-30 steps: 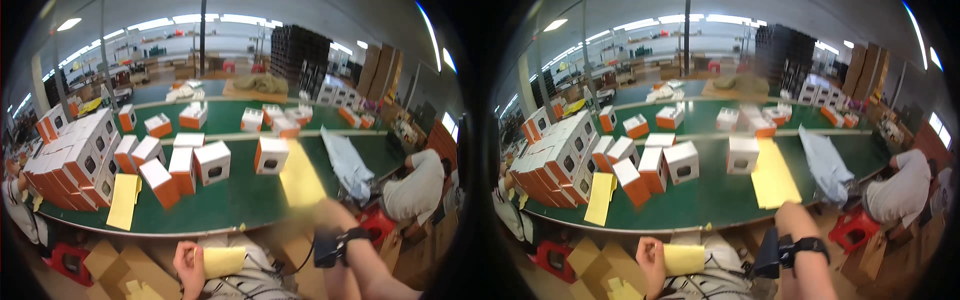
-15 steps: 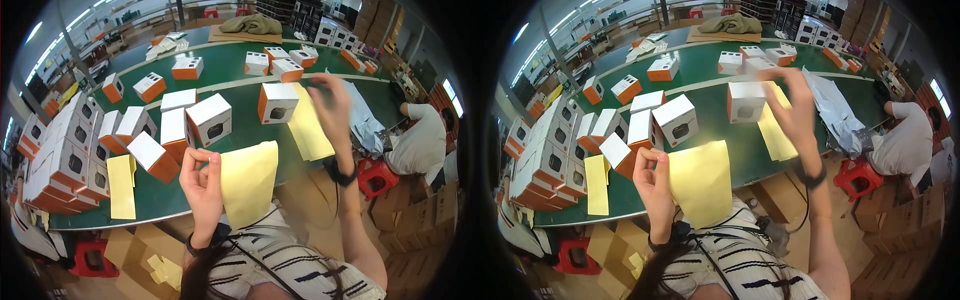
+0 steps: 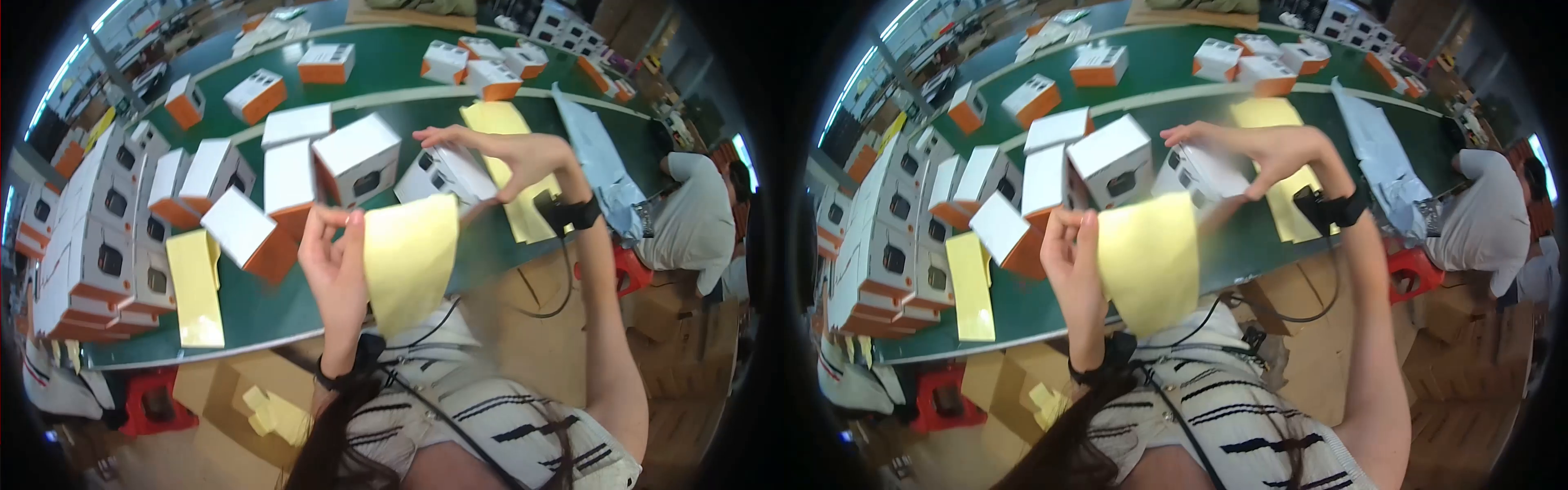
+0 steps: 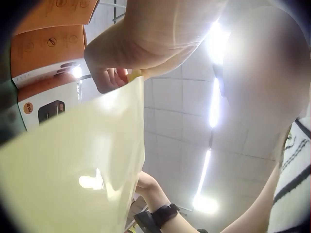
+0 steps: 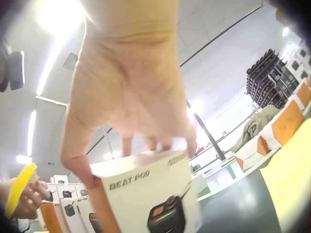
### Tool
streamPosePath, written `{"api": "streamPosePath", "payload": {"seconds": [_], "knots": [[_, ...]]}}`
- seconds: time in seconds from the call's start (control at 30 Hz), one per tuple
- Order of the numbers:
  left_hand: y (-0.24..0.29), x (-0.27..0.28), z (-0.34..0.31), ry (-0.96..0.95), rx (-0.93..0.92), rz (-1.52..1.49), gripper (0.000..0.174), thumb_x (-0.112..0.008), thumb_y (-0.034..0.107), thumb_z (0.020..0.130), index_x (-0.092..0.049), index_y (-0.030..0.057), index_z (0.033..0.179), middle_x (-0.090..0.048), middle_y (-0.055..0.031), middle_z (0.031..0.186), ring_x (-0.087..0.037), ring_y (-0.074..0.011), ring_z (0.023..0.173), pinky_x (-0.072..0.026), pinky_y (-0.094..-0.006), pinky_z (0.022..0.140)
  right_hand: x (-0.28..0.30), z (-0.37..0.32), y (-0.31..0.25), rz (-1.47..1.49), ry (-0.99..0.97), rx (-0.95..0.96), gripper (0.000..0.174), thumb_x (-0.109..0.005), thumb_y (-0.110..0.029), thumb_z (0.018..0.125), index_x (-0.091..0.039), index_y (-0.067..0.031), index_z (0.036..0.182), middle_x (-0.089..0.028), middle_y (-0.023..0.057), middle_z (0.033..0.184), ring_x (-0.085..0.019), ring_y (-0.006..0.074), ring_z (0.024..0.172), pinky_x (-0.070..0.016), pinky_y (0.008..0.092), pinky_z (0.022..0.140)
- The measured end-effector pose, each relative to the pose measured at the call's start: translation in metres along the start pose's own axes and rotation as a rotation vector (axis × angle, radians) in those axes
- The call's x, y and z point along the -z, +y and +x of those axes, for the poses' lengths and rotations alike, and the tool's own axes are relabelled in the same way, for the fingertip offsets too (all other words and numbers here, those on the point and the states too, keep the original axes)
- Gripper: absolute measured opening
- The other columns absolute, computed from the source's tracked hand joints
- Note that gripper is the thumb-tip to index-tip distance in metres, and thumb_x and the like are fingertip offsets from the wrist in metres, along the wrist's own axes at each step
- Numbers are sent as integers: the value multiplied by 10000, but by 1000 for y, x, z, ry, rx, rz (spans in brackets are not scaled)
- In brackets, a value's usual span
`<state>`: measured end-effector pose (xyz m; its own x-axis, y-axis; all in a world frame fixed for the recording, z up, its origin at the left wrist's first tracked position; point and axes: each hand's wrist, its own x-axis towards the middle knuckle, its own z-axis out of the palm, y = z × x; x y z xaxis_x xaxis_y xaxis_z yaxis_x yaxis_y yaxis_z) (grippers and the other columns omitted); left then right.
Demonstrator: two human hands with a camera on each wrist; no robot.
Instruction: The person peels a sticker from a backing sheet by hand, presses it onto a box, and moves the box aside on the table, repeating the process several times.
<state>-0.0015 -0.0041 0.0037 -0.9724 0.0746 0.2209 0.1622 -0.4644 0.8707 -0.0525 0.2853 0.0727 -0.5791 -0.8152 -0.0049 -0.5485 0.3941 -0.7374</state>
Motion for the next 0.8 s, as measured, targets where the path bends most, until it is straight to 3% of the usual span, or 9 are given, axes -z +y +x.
{"api": "streamPosePath", "payload": {"seconds": [0.13, 0.27, 0.4, 0.43, 0.47, 0.53, 0.6, 0.67, 0.8], "knots": [[17, -3, 2, 31, -37, -63, 144, -570, 55, 970, -490, 44, 850, -596, -7, 793, -503, -13, 675, -381, -174, 593, -16, 22, -31, -142, -289, 38, 981, -657, -16, 658, -190, -18, 1521, -141, 200, 1603, -160, 356, 1476, -160, 445, 1185], [22, 4, 0, 7, -108, -84, 139, -560, 18, 967, -454, 20, 877, -540, -10, 843, -522, -5, 674, -392, -160, 580, -33, 17, -59, -377, -163, -168, 824, -554, 84, 690, -325, -11, 1476, -227, 193, 1581, -284, 389, 1421, -145, 524, 1178], [29, -3, 0, 22, -164, -38, 149, -556, 15, 969, -458, 26, 857, -536, 0, 813, -500, 3, 667, -380, -156, 577, -27, -10, -52, -313, -65, -99, 712, -525, 49, 770, -370, -21, 1461, -249, 137, 1587, -307, 365, 1424, -124, 543, 1177], [32, -5, -1, 7, -170, -46, 150, -559, 32, 970, -472, 32, 849, -554, -3, 800, -481, -2, 661, -363, -161, 580, -23, -14, -59, -252, 13, -93, 675, -558, -58, 820, -366, -15, 1465, -341, 163, 1542, -309, 339, 1433, -112, 523, 1182], [33, -9, -2, -5, -178, -57, 152, -562, 50, 972, -485, 37, 841, -573, -5, 787, -462, -8, 655, -347, -166, 583, -18, -18, -74, -354, 155, -118, 656, -567, -162, 863, -362, 15, 1461, -444, 197, 1468, -376, 317, 1401, -193, 504, 1166], [34, -18, -2, -6, -211, -48, 160, -557, 48, 974, -475, 37, 837, -561, 0, 778, -447, -5, 652, -335, -165, 581, -44, -9, -89, -11, 722, -67, 664, -571, -276, 903, -365, 49, 1445, -509, 235, 1391, -476, 304, 1324, -327, 468, 1108], [34, -25, -4, -11, -220, -28, 168, -552, 47, 976, -465, 37, 833, -549, 6, 769, -431, -2, 648, -323, -164, 579, -74, 14, -98, 282, 886, 149, 782, -700, -209, 855, -283, -30, 1492, -619, 201, 1242, -600, 259, 1153, -472, 377, 960], [33, -32, -3, -46, -226, -197, 160, -526, 16, 983, -433, 19, 853, -484, 7, 786, -450, 6, 670, -368, -159, 578, -105, 31, -106, 382, 937, 137, 865, -754, -106, 804, -236, -47, 1494, -645, 184, 1178, -638, 215, 1065, -501, 340, 907], [39, -40, -9, -80, -305, -57, 170, -538, 8, 973, -431, 16, 841, -487, 5, 753, -439, -4, 635, -367, -166, 539, -134, 38, -110, 571, 1185, 12, 789, -740, 12, 779, -310, -46, 1438, -673, 115, 1072, -657, 152, 970, -526, 258, 816]]}}
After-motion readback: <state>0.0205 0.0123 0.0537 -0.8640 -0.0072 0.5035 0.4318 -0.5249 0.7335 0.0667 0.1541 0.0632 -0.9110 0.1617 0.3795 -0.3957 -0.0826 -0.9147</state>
